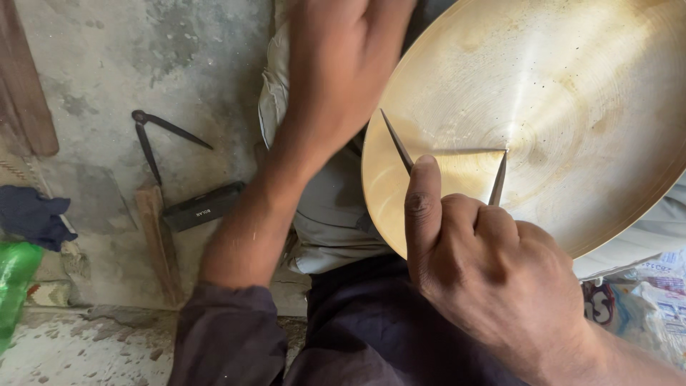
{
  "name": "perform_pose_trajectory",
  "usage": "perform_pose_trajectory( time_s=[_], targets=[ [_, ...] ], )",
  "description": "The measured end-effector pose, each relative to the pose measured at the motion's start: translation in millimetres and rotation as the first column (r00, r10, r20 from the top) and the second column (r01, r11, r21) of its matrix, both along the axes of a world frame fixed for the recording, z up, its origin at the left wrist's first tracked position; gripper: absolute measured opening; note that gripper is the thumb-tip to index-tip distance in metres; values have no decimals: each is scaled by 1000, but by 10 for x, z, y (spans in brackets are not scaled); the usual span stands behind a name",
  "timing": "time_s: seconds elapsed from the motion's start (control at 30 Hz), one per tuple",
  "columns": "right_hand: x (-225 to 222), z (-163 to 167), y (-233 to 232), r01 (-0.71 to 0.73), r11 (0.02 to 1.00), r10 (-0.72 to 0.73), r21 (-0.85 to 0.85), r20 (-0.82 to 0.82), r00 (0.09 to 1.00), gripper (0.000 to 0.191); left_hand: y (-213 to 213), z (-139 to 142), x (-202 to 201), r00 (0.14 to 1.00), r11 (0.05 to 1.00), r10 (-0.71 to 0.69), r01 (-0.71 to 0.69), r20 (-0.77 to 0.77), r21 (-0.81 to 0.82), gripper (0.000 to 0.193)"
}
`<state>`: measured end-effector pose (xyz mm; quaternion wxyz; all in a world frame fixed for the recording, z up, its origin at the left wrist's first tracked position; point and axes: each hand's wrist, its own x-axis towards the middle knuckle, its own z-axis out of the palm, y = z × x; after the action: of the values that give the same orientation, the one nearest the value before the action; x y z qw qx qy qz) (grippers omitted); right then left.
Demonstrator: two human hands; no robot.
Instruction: The person sits cross-legged with a round brass plate on their lap and engraves lines into its surface using a pointed steel scriber, rotating the plate between strokes. They occasionally reposition the plate and continue scribing radial lines from the center outward.
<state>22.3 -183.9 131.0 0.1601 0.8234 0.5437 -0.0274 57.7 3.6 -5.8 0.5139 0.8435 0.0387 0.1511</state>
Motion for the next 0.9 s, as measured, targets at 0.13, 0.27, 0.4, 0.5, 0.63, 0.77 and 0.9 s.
perform_pose_trajectory(
  time_s=[0.13,0.27,0.4,0.5,0.63,0.77,0.9],
  targets=[
    [4,7,-12,29,1000,-29,10,-36,999,57,-185,194,-893,994,969,105,-107,-21,-224,27],
    [-1,41,10,9,1000,-9,-14,-6,1000,56,-593,278,-1341,984,982,146,-156,-103,-104,38],
    [-25,-12,-30,-37,999,36,10,35,999,54,-630,147,-1270,977,968,163,-186,-137,-169,39],
    [-67,-48,-118,-68,998,67,16,31,997,54,-402,-61,-933,997,973,65,-75,-51,-219,34],
    [-37,-44,-204,-87,996,87,30,-5,996,57,-152,-93,-404,996,961,-62,78,71,-267,23],
    [151,37,-258,-139,990,139,11,25,990,46,-97,160,10,985,978,35,2,171,-210,17],
    [372,215,-431,118,974,-101,195,-95,990,38,-18,571,-138,990,989,133,-135,39,56,15]
  ],
)
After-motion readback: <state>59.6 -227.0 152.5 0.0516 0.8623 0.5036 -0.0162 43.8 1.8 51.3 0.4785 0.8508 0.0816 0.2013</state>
